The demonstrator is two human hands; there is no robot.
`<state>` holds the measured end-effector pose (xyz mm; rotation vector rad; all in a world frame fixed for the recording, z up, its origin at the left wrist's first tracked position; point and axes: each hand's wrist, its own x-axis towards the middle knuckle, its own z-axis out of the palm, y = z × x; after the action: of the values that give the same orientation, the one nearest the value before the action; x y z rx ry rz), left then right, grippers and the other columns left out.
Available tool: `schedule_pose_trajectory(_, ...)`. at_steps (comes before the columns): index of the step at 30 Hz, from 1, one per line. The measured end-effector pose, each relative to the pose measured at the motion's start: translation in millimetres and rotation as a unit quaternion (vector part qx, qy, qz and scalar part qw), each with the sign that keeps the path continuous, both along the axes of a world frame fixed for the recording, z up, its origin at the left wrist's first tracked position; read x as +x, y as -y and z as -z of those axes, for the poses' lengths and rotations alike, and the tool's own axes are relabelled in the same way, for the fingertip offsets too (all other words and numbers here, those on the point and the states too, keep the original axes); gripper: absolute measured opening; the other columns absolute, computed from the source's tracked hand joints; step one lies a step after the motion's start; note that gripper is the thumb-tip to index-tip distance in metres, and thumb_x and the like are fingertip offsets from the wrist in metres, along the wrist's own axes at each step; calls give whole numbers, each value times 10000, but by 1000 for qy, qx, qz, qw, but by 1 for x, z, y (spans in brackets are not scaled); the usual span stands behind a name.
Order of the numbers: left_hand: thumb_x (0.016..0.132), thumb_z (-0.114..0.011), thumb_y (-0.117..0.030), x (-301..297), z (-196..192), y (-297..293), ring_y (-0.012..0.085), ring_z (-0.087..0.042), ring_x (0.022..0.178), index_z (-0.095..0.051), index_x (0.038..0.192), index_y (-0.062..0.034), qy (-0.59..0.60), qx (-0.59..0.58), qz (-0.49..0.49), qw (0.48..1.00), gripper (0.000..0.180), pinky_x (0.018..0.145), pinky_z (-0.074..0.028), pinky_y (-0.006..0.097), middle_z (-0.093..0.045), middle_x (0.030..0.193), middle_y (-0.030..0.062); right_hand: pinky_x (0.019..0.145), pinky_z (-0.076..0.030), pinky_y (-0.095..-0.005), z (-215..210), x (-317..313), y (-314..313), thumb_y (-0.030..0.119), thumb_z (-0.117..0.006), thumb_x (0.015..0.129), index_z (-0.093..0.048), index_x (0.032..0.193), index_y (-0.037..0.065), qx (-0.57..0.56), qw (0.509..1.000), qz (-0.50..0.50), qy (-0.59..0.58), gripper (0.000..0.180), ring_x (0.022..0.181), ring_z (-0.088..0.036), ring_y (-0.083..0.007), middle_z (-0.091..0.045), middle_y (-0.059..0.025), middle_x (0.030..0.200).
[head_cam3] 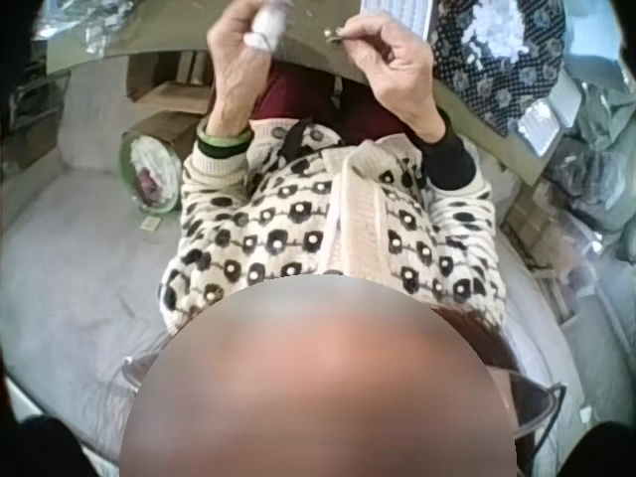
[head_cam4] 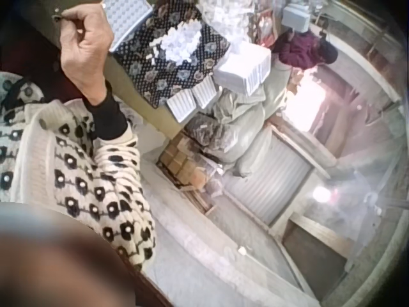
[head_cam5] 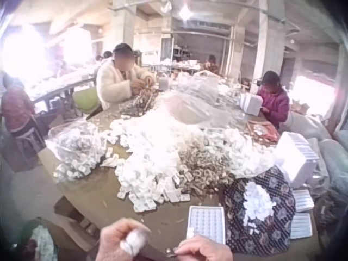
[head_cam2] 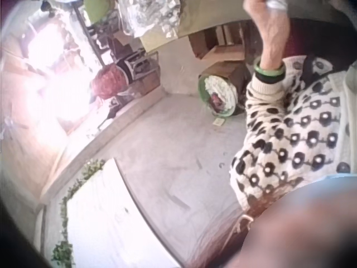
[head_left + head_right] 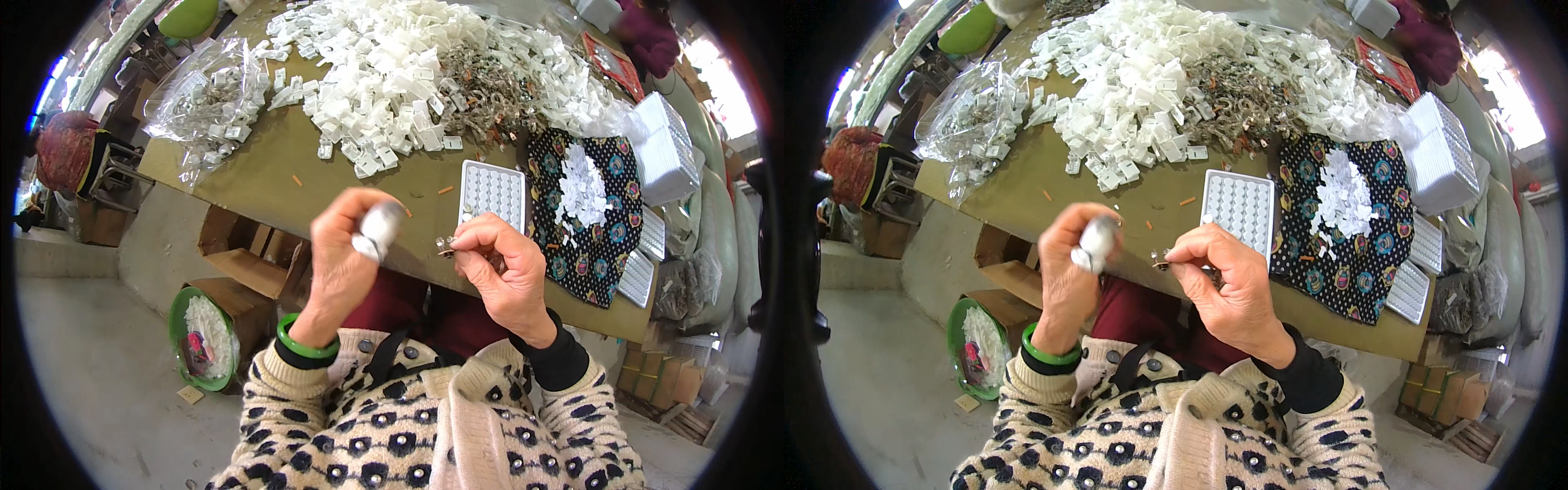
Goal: The person repeatedly picks small white plastic housings and metal contacts from a table, inserts the contacts into the housings, and places the assembled units into a white tray. The person handles items one at a time and continues the cycle throughout the clip.
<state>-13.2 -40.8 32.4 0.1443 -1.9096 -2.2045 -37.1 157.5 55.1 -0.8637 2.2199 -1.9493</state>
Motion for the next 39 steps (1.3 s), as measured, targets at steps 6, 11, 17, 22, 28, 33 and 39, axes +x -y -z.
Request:
schedule_pose_trajectory(6, 826, -717, -149, -68, 33, 43, 271, -603, 737, -645, 1011, -35, -27, -513, -208, 832, 229, 682, -479, 380, -620, 807, 98, 614, -458, -206, 9, 5, 1, -2, -600, 945, -581, 1007, -4, -50, 985, -12, 166, 65, 672, -542, -73, -595, -53, 885)
schedule_pose_trajectory(11, 812, -738, -136, -81, 48, 44, 209, -618, 698, -646, 982, -28, -10, -467, -178, 866, 221, 656, -489, 336, -658, 802, 85, 628, -447, -192, 8, 2, 3, 38, -605, 954, -587, 1016, 10, -21, 985, -15, 170, 71, 678, -539, -62, -599, -39, 864)
schedule_pose_trajectory(17, 800, -739, -81, -74, 41, 46, 130, -559, 650, -602, 886, -16, -6, -319, -192, 928, 174, 617, -475, 284, -633, 749, 46, 655, -447, -200, 6, -4, 11, 72, -597, 963, -589, 1024, 14, -39, 974, -5, 223, 84, 693, -541, -58, -609, -34, 877)
schedule_pose_trajectory(22, 791, -750, -72, -74, 45, 43, 87, -513, 644, -594, 887, -19, -41, -367, -184, 911, 191, 605, -453, 259, -594, 732, 16, 657, -467, -228, 10, -13, 26, 43, -605, 947, -596, 1034, -4, -126, 953, -18, 273, 99, 694, -569, -103, -625, -63, 954)
schedule_pose_trajectory(28, 827, -724, -22, -68, 37, 40, 67, -514, 669, -603, 900, -23, -50, -244, -188, 950, 141, 605, -439, 219, -601, 799, 0, 647, -484, -238, 11, -14, 30, 49, -587, 956, -593, 1032, 11, -113, 957, 9, 267, 86, 701, -594, -117, -629, -101, 1086)
schedule_pose_trajectory(33, 818, -703, 57, -39, 25, 6, 55, -544, 738, -657, 952, -24, -73, -59, -120, 988, 163, 643, -456, 201, -616, 888, -4, 722, -572, -318, 6, -18, 34, 86, -541, 985, -567, 1048, 21, -295, 911, 3, 288, 94, 864, -688, -212, -587, -172, 1242)
schedule_pose_trajectory(39, 859, -668, 11, -7, 14, -21, 153, -647, 882, -670, 1025, 12, -36, 151, 60, 986, 165, 738, -554, 280, -652, 1048, 81, 764, -582, -331, -7, -20, 15, 53, -540, 985, -554, 1072, -46, -275, 921, 6, 276, 132, 876, -694, -216, -667, -152, 1007)
